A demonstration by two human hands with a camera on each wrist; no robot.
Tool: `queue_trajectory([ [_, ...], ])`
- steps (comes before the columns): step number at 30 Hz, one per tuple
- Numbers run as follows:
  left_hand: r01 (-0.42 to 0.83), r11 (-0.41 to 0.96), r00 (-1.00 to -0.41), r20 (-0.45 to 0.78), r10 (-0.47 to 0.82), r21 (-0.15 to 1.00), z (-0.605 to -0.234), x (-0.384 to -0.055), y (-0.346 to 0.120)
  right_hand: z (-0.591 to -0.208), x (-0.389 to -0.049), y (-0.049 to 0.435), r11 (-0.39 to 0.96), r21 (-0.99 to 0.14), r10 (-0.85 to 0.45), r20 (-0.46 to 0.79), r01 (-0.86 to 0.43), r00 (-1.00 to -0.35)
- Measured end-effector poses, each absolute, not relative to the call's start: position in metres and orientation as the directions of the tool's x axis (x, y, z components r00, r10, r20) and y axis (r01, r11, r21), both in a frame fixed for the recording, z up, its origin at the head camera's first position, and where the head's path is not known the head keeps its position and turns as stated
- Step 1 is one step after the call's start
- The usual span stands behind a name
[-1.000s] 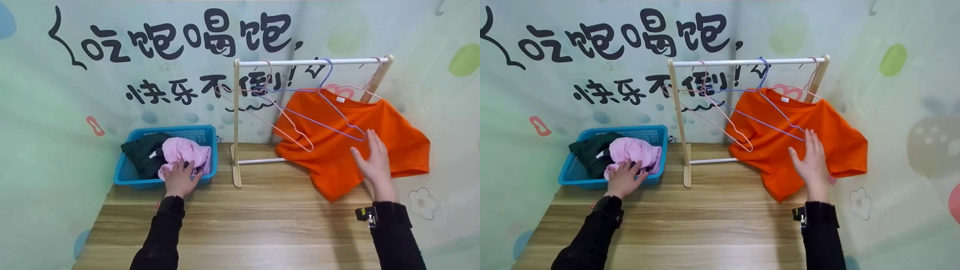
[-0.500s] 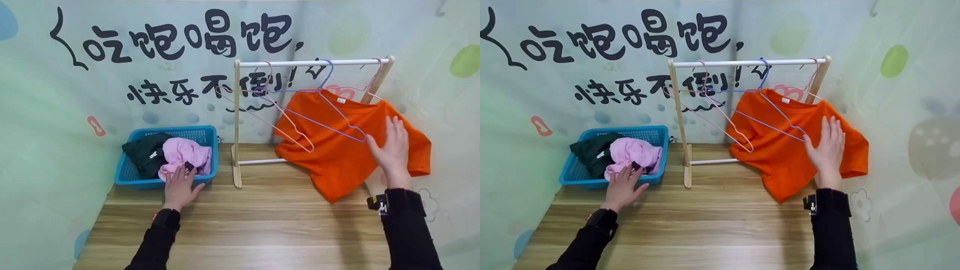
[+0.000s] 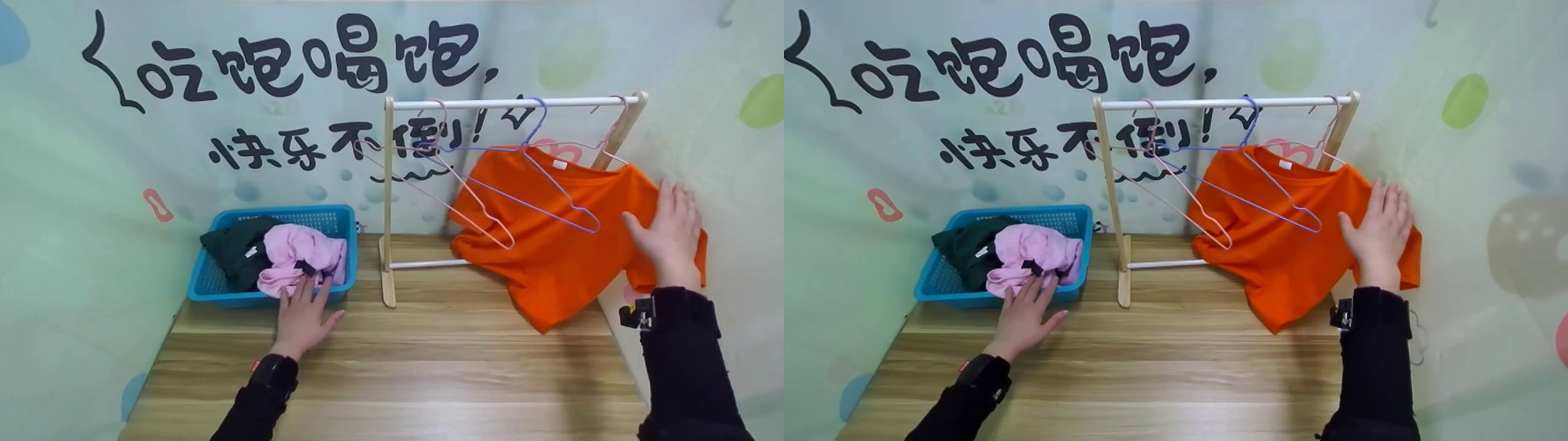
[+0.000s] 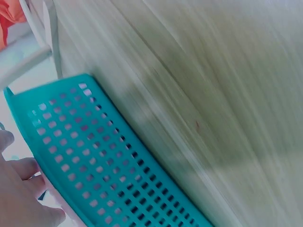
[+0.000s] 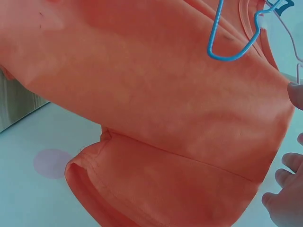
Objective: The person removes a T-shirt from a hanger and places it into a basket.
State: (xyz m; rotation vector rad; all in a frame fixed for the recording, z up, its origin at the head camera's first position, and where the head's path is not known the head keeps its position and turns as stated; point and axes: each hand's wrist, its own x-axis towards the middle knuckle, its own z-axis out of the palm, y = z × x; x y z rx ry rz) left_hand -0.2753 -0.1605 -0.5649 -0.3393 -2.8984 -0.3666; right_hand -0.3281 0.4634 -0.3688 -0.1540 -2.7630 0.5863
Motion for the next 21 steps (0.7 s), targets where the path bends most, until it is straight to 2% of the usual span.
queue_trajectory([
  [6,0.282,0.934,-0.942,0.248,0.225,0.221,-0.563,-0.264,-0.140,-0.370,-0.333,0.469,0.906,-0.419,0.179,0.252,0.060,-0.951],
  [15,0.281,0.932,-0.944,0.239,0.226,0.230,-0.565,-0.255,-0.110,-0.363,-0.336,0.468,0.883,-0.447,0.283,0.259,0.145,-0.923],
  [21,0.294,0.919,-0.945,0.226,0.238,0.262,-0.561,-0.251,-0.092,-0.352,-0.338,0.466,0.838,-0.501,0.355,0.200,0.216,-0.913],
])
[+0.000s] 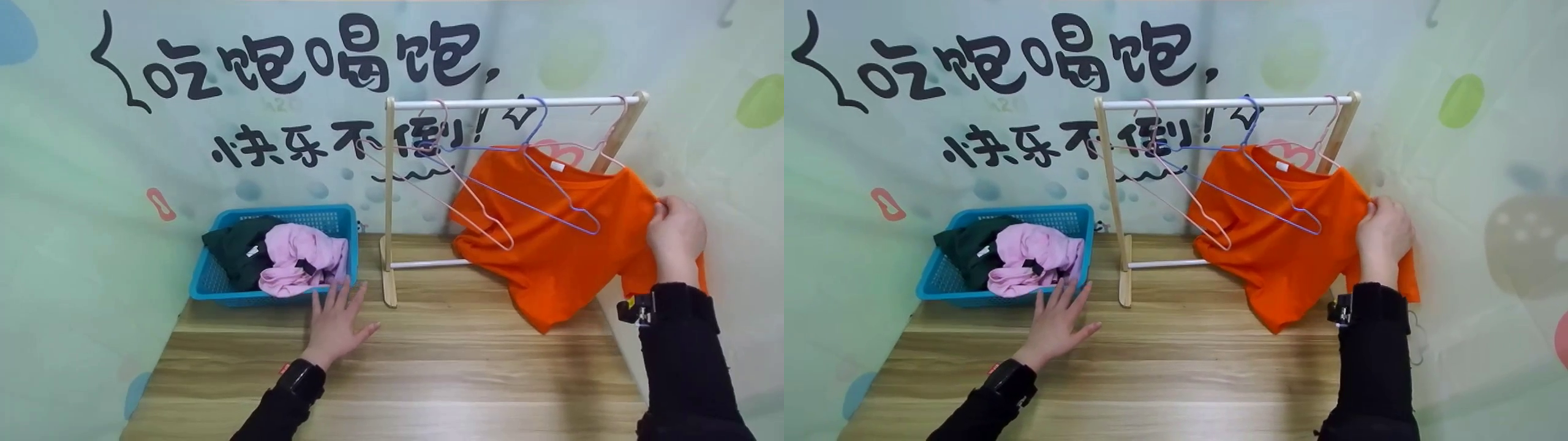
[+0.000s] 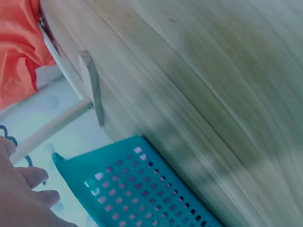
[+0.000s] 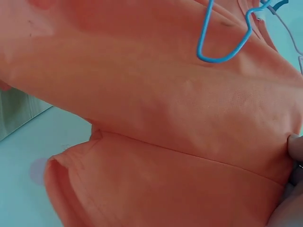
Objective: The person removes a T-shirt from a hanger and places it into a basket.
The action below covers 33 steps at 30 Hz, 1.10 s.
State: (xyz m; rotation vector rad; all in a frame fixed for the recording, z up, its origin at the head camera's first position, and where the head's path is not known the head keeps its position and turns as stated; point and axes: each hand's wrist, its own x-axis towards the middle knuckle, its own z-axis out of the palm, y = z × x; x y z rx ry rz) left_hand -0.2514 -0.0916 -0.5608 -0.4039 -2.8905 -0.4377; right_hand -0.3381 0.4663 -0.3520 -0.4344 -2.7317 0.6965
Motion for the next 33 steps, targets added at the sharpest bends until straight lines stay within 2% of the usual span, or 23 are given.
queue_trajectory([
  [5,0.318,0.912,-0.938,0.225,0.263,0.259,-0.560,-0.251,-0.081,-0.347,-0.341,0.463,0.805,-0.542,0.413,0.220,0.241,-0.884],
  [12,0.328,0.910,-0.936,0.219,0.276,0.254,-0.560,-0.251,-0.072,-0.343,-0.352,0.463,0.786,-0.592,0.466,0.376,0.180,-0.801],
  [17,0.325,0.921,-0.936,0.211,0.281,0.216,-0.561,-0.252,-0.069,-0.359,-0.354,0.471,0.793,-0.594,0.461,0.439,0.136,-0.771],
  [20,0.323,0.921,-0.938,0.205,0.281,0.217,-0.563,-0.250,-0.070,-0.377,-0.349,0.477,0.808,-0.573,0.441,0.431,0.139,-0.788],
  [27,0.332,0.916,-0.934,0.216,0.285,0.225,-0.568,-0.248,-0.071,-0.423,-0.336,0.482,0.814,-0.556,0.384,0.298,0.168,-0.874],
  [33,0.326,0.917,-0.933,0.235,0.272,0.232,-0.571,-0.247,-0.068,-0.460,-0.323,0.474,0.805,-0.573,0.332,0.223,0.152,-0.917],
])
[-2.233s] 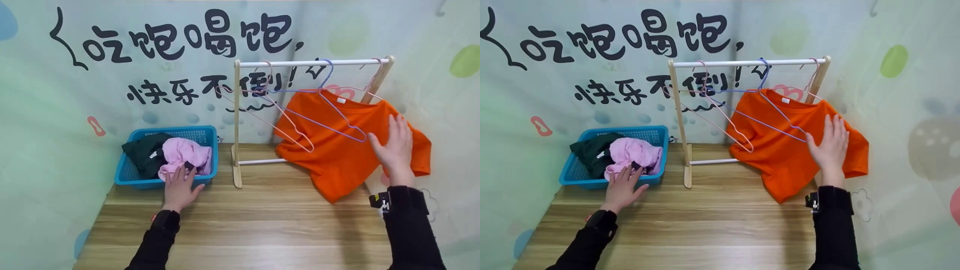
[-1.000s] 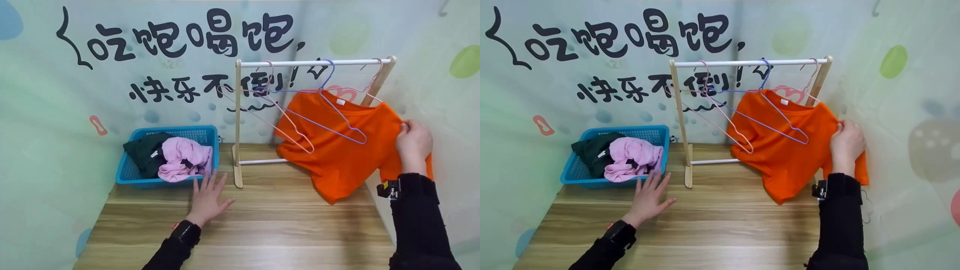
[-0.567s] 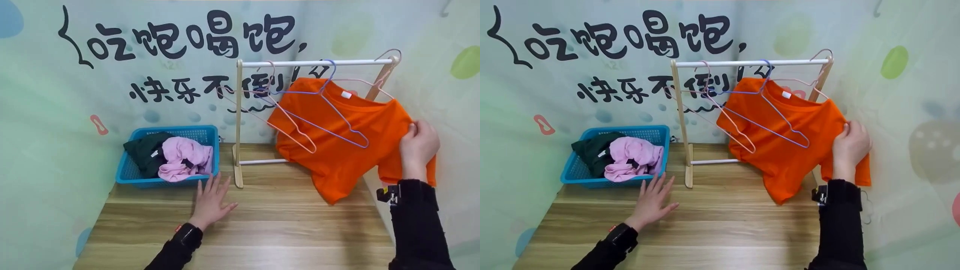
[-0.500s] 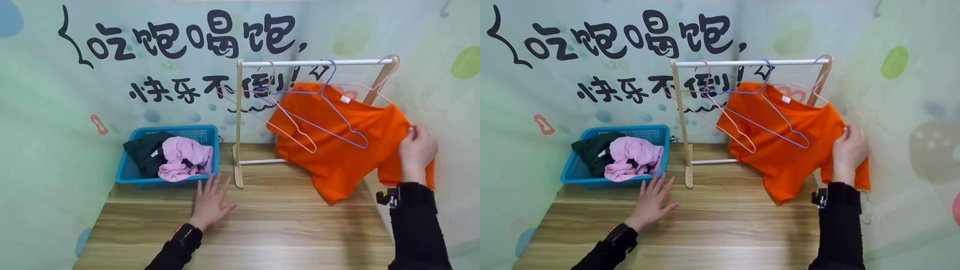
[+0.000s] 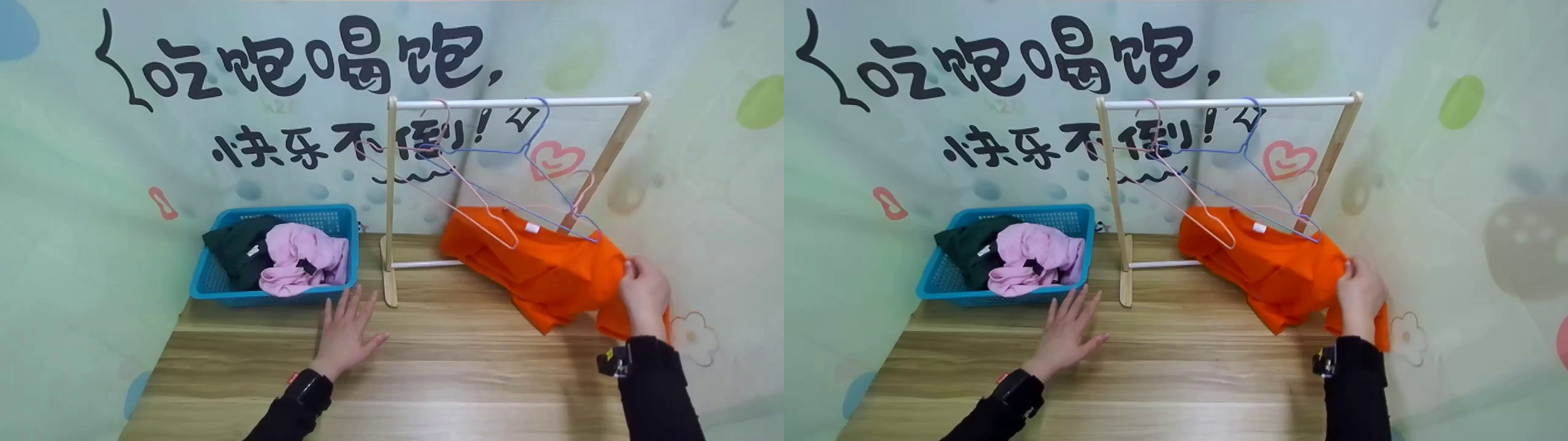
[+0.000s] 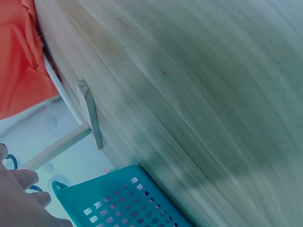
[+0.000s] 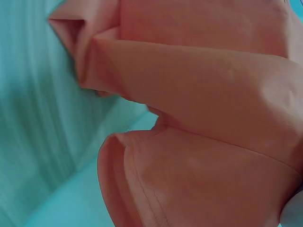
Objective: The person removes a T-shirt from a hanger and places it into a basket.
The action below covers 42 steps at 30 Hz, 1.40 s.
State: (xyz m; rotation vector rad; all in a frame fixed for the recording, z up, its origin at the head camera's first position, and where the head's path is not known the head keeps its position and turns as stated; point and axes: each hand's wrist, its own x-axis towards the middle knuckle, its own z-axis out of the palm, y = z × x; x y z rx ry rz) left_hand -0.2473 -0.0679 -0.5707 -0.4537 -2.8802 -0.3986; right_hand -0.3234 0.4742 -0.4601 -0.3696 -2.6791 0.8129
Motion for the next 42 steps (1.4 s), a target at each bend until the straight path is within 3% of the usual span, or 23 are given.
queue_trajectory([
  [5,0.324,0.903,-0.931,0.264,0.252,0.282,-0.574,-0.247,-0.059,-0.483,-0.314,0.462,0.796,-0.591,0.276,0.158,0.133,-0.948],
  [16,0.316,0.900,-0.937,0.246,0.248,0.299,-0.572,-0.254,-0.036,-0.528,-0.300,0.432,0.826,-0.561,0.138,0.298,-0.056,-0.945],
  [31,0.304,0.892,-0.947,0.212,0.243,0.335,-0.559,-0.261,-0.023,-0.552,-0.296,0.389,0.782,-0.474,-0.107,0.538,-0.405,-0.836],
  [42,0.356,0.832,-0.930,0.249,0.271,0.425,-0.541,-0.267,-0.001,-0.557,-0.302,0.352,0.733,-0.376,-0.234,0.643,-0.567,-0.729],
])
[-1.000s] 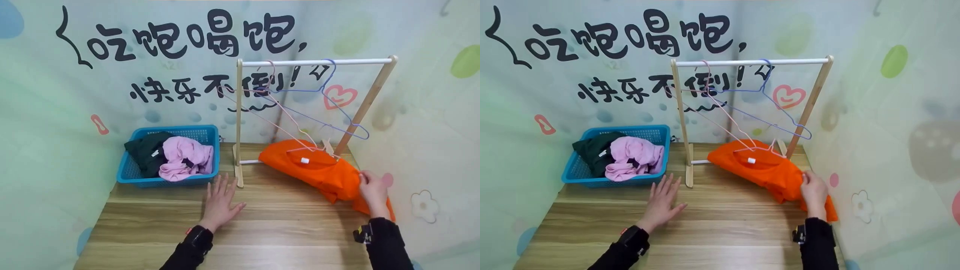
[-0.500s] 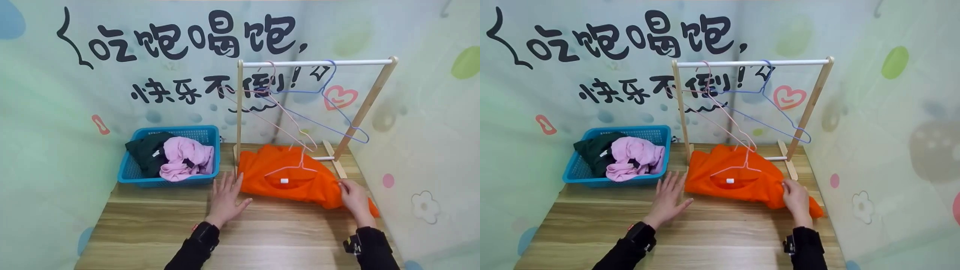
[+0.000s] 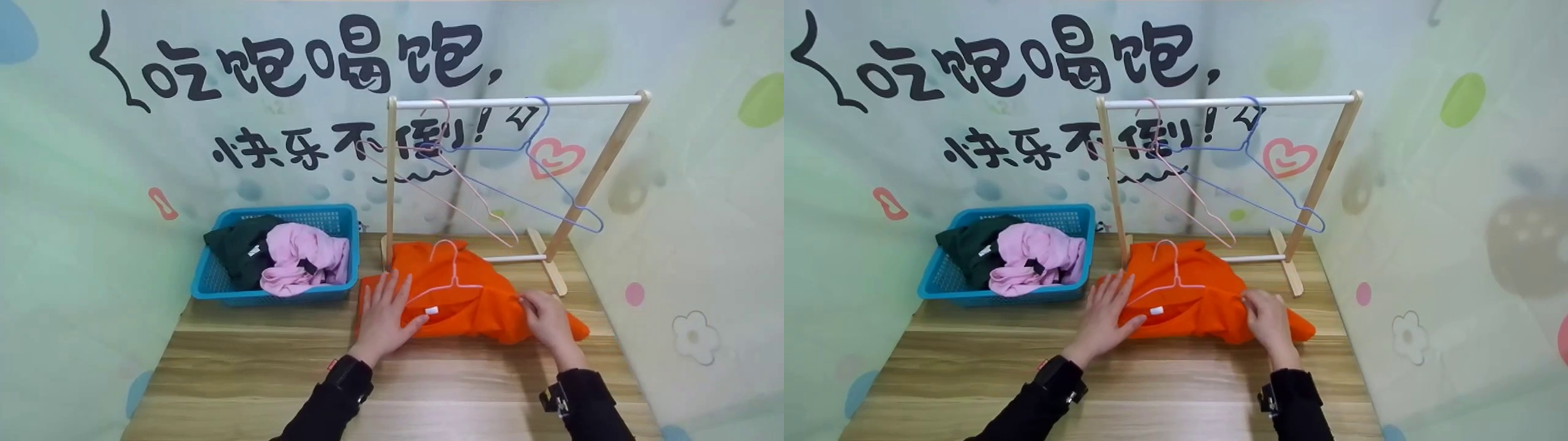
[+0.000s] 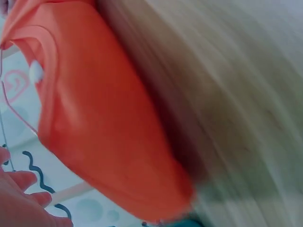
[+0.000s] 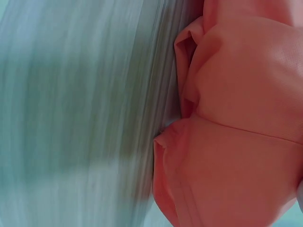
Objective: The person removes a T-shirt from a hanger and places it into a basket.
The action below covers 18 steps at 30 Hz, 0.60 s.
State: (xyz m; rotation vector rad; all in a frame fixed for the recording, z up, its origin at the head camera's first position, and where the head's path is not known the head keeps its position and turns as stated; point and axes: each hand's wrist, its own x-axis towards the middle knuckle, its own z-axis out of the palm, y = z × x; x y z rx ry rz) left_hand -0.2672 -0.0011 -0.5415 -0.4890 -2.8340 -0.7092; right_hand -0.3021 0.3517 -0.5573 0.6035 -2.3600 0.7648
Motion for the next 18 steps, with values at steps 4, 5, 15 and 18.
queue_trajectory([
  [4,0.388,0.790,-0.919,0.268,0.290,0.474,-0.531,-0.269,0.008,-0.556,-0.302,0.338,0.718,-0.353,-0.263,0.660,-0.600,-0.704],
  [5,0.394,0.782,-0.917,0.270,0.295,0.482,-0.529,-0.269,0.010,-0.556,-0.302,0.334,0.713,-0.352,-0.267,0.663,-0.606,-0.700],
  [15,0.382,0.669,-0.923,0.304,0.237,0.638,-0.521,-0.276,0.022,-0.557,-0.303,0.306,0.667,-0.318,-0.318,0.696,-0.673,-0.644],
  [18,0.389,0.641,-0.916,0.353,0.192,0.662,-0.520,-0.276,0.022,-0.557,-0.302,0.302,0.650,-0.308,-0.328,0.711,-0.695,-0.622],
])
